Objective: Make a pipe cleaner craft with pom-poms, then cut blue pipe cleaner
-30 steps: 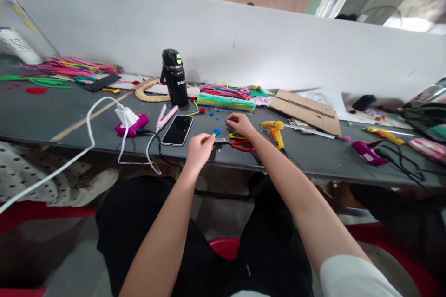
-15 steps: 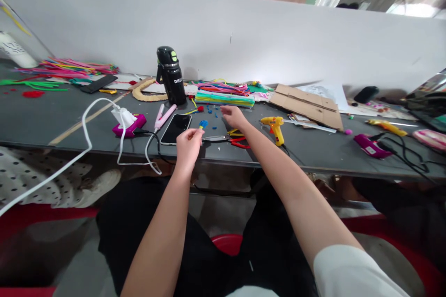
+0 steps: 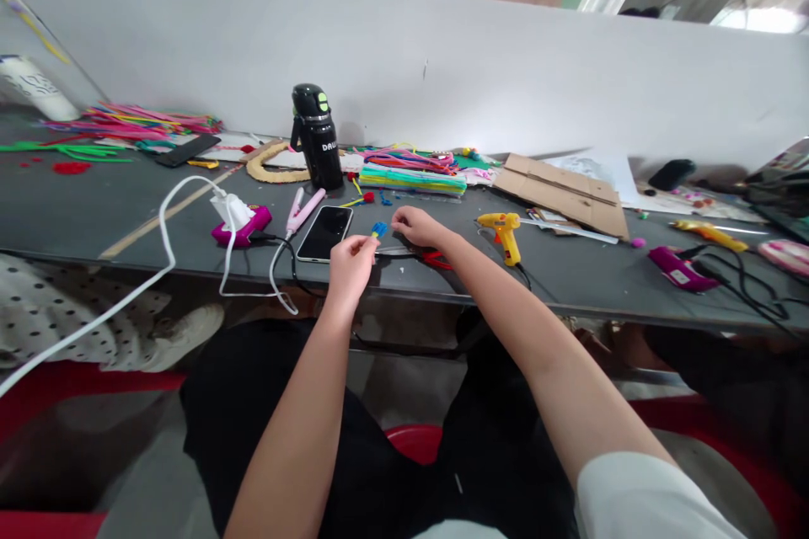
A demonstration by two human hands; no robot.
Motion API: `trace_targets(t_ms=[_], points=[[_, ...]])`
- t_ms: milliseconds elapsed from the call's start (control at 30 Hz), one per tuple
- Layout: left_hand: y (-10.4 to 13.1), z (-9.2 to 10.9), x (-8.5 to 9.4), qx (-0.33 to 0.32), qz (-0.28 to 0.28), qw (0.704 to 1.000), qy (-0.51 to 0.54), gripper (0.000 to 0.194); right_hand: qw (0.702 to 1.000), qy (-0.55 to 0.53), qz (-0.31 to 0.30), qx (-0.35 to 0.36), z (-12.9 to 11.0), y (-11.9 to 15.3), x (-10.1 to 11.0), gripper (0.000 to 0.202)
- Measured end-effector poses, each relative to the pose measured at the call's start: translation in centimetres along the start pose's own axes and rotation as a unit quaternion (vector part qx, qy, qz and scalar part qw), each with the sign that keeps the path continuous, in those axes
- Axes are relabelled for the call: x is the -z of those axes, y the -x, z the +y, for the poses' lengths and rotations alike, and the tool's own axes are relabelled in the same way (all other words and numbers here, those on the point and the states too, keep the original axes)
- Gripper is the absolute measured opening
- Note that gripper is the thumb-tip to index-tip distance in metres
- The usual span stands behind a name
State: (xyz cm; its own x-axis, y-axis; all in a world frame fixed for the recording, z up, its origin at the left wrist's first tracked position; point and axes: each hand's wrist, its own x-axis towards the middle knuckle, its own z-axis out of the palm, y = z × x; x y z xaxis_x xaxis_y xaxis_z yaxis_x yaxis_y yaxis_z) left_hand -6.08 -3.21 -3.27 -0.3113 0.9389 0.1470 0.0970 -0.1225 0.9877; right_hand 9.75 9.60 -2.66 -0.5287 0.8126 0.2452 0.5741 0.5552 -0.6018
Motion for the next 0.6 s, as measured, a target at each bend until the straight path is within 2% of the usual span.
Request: trace_targets(t_ms=[100, 233, 400, 600], points=[[0.0, -0.1, 0.0, -0.002, -0.009, 1.000, -0.003, 0.020, 0.997, -0.071, 0.018, -0.001, 0.1, 1.3, 0.5, 0.019], [0.1, 0.0, -0.2, 0.002, -0.031, 0.999, -0.014, 0.021, 0.970, -0.241, 0.040, -0.009, 0.5, 3.9, 1.6, 0.027], [0.5, 0.3, -0.9, -0.014, -0.073, 0.996, -0.053, 0.026, 0.947, -0.312, 0.046, -0.065, 0.4, 6.9, 2.1, 0.031], [0.7, 0.4, -1.6, -0.029, -0.086, 0.991, -0.100, 0.025, 0.933, -0.344, 0.085, -0.067, -0.7, 8.3, 2.3, 0.031]])
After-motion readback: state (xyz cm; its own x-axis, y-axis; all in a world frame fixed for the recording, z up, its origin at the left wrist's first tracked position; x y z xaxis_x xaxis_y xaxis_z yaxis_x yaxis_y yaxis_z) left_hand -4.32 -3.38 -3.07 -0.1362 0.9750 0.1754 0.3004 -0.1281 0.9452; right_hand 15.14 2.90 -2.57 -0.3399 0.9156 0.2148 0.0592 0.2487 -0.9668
